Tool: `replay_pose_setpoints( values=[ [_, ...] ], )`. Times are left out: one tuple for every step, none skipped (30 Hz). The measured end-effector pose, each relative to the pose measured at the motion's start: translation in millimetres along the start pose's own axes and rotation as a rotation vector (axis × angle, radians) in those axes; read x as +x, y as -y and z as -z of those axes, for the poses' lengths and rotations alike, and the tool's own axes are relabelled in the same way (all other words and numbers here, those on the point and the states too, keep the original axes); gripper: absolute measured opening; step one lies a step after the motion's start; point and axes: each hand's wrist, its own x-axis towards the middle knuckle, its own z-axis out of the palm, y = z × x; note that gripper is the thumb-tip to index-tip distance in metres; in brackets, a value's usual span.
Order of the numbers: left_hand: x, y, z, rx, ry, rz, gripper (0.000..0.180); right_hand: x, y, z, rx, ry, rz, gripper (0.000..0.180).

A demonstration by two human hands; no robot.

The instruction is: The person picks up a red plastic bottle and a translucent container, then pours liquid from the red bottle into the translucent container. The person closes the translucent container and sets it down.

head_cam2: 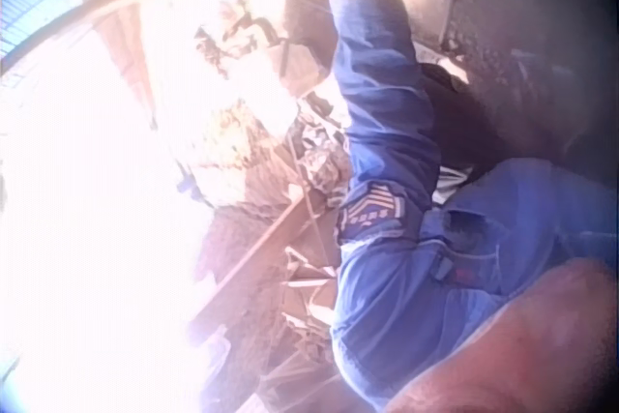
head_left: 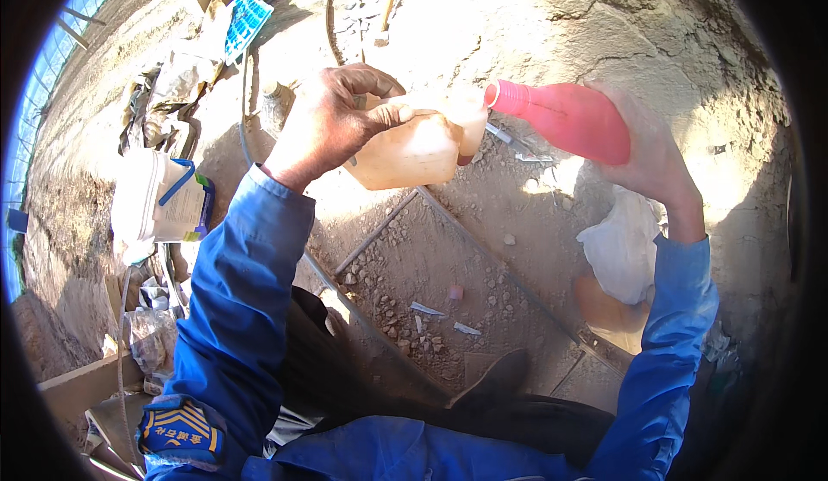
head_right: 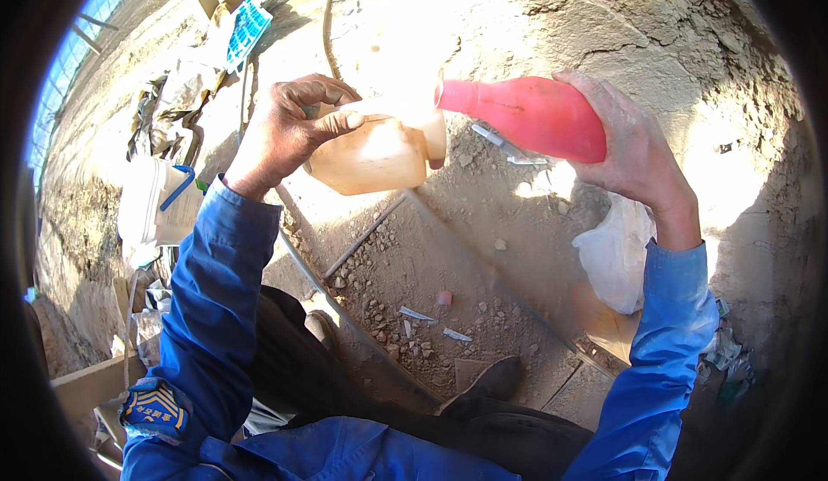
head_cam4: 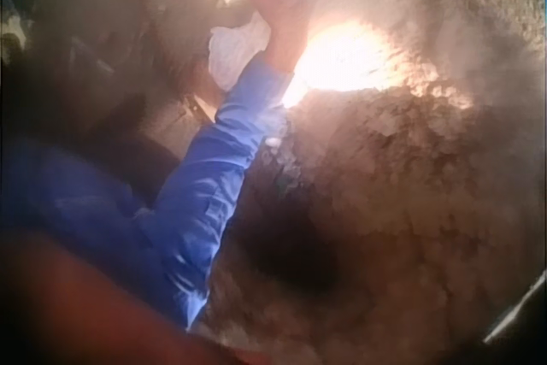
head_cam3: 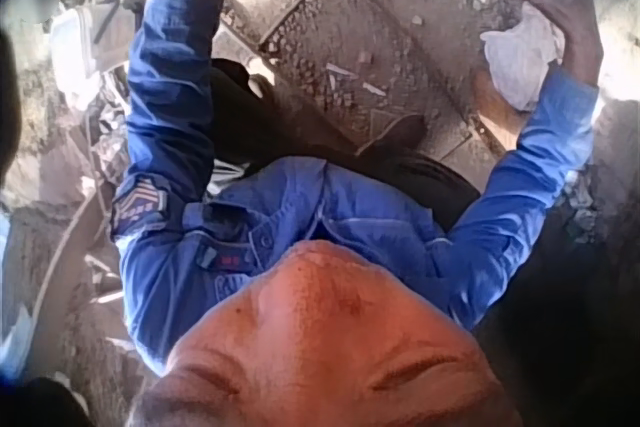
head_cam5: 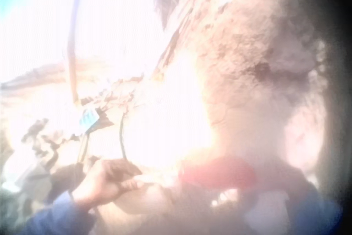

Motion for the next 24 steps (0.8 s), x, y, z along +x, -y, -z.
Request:
replay_pose_setpoints(
  values=[
    [1,7,-1,0.036,-0.043,-0.057,0.029,0,-4,-3,-0.007,-0.008,-0.001,0.091],
    [1,12,-2,0.046,-0.048,-0.044,0.030,-2,-6,-4,-0.014,-0.016,-0.003,0.091],
    [1,16,-3,0.070,-0.044,-0.042,0.031,-4,-5,-4,0.013,0.001,-0.049,0.087],
    [4,16,-5,0.102,-0.038,-0.046,0.032,-8,-6,-5,0.068,-0.002,-0.079,0.086],
    [5,17,-9,0.122,-0.032,-0.031,0.033,-12,-5,-5,0.124,-0.007,-0.109,0.085],
    [6,18,-15,0.142,-0.026,-0.016,0.034,-17,-8,-5,0.179,-0.011,-0.139,0.084],
    [8,19,-22,0.155,-0.018,-0.002,0.035,-22,-13,-7,0.248,-0.042,-0.142,0.085],
    [10,18,-29,0.163,0.014,0.043,0.036,-26,-21,-13,0.317,-0.074,-0.145,0.085],
    [12,17,-36,0.173,0.047,0.088,0.037,-33,-27,-16,0.385,-0.108,-0.148,0.086],
    [13,16,-41,0.189,0.074,0.135,0.038,-37,-27,-20,0.468,-0.114,-0.194,0.088],
    [13,20,-48,0.192,0.094,0.152,0.038,-40,-25,-24,0.552,-0.120,-0.241,0.089],
    [14,29,-58,0.208,0.115,0.065,0.036,-42,-22,-27,0.635,-0.127,-0.287,0.090],
    [16,40,-67,0.226,0.132,0.030,0.035,-42,-17,-30,0.699,-0.137,-0.313,0.090],
    [20,41,-76,0.237,0.149,-0.012,0.034,-45,-19,-31,0.764,-0.132,-0.318,0.094],
    [24,41,-84,0.231,0.177,-0.006,0.033,-49,-22,-36,0.829,-0.126,-0.323,0.099],
    [27,42,-95,0.223,0.191,0.015,0.032,-54,-26,-41,0.891,-0.119,-0.330,0.103],
    [30,48,-105,0.212,0.199,-0.006,0.031,-56,-25,-46,0.903,-0.170,-0.328,0.099],
    [34,59,-116,0.201,0.207,-0.026,0.029,-58,-22,-51,0.916,-0.220,-0.325,0.094],
    [37,71,-128,0.205,0.211,-0.064,0.028,-60,-19,-57,0.928,-0.267,-0.321,0.090],
    [41,82,-138,0.210,0.213,-0.102,0.027,-62,-18,-62,0.954,-0.282,-0.341,0.091],
    [42,92,-147,0.215,0.214,-0.140,0.025,-65,-17,-66,0.979,-0.298,-0.360,0.091],
    [43,95,-155,0.201,0.222,-0.138,0.024,-69,-15,-70,1.004,-0.313,-0.383,0.091],
    [44,98,-163,0.187,0.230,-0.135,0.023,-73,-11,-73,1.024,-0.324,-0.401,0.091],
    [45,101,-171,0.173,0.237,-0.133,0.022,-80,-10,-77,1.025,-0.321,-0.428,0.092]
  ],
)
